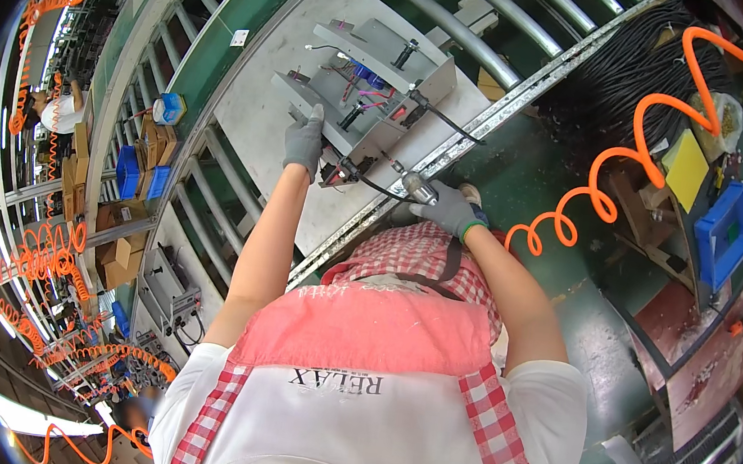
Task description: The person uses a power drill to fasten screws into a metal electronic enclosure containing a circuit board. They then move the unit to a rack, connect a cable, and use a pneumatic screwdriver to secure the enclosure's cover plate. Finally, they handle a bundle of black cables.
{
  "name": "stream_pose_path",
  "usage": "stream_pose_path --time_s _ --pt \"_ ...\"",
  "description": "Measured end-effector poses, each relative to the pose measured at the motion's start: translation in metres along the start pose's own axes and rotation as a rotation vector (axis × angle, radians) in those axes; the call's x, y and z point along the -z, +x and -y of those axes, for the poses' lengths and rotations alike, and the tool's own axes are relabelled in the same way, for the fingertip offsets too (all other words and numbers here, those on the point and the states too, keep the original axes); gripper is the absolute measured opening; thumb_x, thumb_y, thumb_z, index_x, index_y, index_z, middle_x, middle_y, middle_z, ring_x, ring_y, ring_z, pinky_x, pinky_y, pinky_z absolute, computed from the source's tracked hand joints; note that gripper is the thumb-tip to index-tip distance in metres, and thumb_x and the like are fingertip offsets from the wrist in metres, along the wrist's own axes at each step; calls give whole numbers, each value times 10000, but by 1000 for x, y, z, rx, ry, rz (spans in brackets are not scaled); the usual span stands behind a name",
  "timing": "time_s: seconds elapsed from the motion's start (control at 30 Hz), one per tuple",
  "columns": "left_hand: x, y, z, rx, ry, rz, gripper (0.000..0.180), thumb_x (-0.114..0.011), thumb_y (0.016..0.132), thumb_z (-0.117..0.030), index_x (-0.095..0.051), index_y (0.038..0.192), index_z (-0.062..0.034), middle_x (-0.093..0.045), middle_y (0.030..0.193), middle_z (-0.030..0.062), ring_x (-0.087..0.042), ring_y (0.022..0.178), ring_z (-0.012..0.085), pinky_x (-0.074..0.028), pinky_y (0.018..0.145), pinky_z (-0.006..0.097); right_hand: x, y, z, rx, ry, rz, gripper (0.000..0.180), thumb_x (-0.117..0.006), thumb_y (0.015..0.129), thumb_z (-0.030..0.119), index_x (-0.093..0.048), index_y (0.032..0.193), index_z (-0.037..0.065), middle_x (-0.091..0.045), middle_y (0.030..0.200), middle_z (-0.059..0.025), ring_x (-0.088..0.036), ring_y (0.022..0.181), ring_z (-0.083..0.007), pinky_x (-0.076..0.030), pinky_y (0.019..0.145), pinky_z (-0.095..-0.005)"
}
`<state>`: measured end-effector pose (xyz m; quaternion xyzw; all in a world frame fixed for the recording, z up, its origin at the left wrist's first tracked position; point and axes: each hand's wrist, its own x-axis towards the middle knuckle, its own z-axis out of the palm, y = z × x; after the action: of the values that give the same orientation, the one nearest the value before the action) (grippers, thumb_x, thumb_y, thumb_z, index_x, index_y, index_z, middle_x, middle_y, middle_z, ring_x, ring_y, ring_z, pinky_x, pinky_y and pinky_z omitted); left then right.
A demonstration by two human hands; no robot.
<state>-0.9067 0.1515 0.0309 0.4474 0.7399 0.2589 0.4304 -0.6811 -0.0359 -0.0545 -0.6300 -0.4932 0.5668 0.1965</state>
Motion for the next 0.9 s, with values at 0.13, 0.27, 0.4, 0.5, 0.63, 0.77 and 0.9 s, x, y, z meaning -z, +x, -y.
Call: stream_pose_path --time_s 0.13,0.27,0.4,0.5,0.63,0.77,0.9 --pt "18 9 5 166 -277 155 452 -670 823 -451 -614 929 -15 -549 670 50 -483 500 140 -403 451 261 -1 -4 3 -6 -92 1 607 -708 681 525 -559 1043 61 -610 947 -186 -586 903 -332 -445 819 -393" --pt "46 -8 17 142 -807 132 248 -544 927 -193 -527 1030 32 -580 869 123 -554 659 152 -499 558 252 33 -44 45 -53 -154 62 654 -696 688 542 -534 1100 60 -609 980 -195 -582 940 -340 -435 844 -401" --pt "50 -70 0 150 -1004 428 235 -380 964 -46 -433 1167 61 -563 1035 195 -573 790 184 -532 659 272 54 -89 90 18 -63 130 659 -690 692 544 -530 1121 71 -600 990 -179 -553 982 -329 -426 861 -400" --pt "42 -85 10 200 -1018 547 249 -445 987 -187 -504 1100 26 -604 932 142 -566 699 153 -491 571 244 54 -104 110 89 -60 129 668 -702 697 515 -525 1181 89 -606 1016 -161 -533 1016 -313 -425 885 -394" --pt "34 -94 19 249 -1028 645 313 -561 934 -340 -569 988 -32 -541 704 10 -442 552 79 -367 460 199 51 -112 130 63 -98 149 707 -705 702 502 -506 1243 92 -605 1033 -171 -553 1005 -318 -446 884 -390" --pt "30 -97 28 274 -1153 697 331 -597 912 -347 -571 981 -23 -470 672 -19 -368 530 55 -318 458 184 46 -116 133 54 -43 154 711 -712 704 481 -502 1249 76 -599 1009 -200 -596 953 -302 -478 843 -384" --pt "29 -117 14 173 -1054 718 307 -572 938 -276 -577 1044 12 -464 695 -21 -361 540 43 -306 468 177 42 -113 124 103 -87 86 684 -731 709 438 -509 1231 56 -591 979 -192 -634 863 -241 -505 780 -350"
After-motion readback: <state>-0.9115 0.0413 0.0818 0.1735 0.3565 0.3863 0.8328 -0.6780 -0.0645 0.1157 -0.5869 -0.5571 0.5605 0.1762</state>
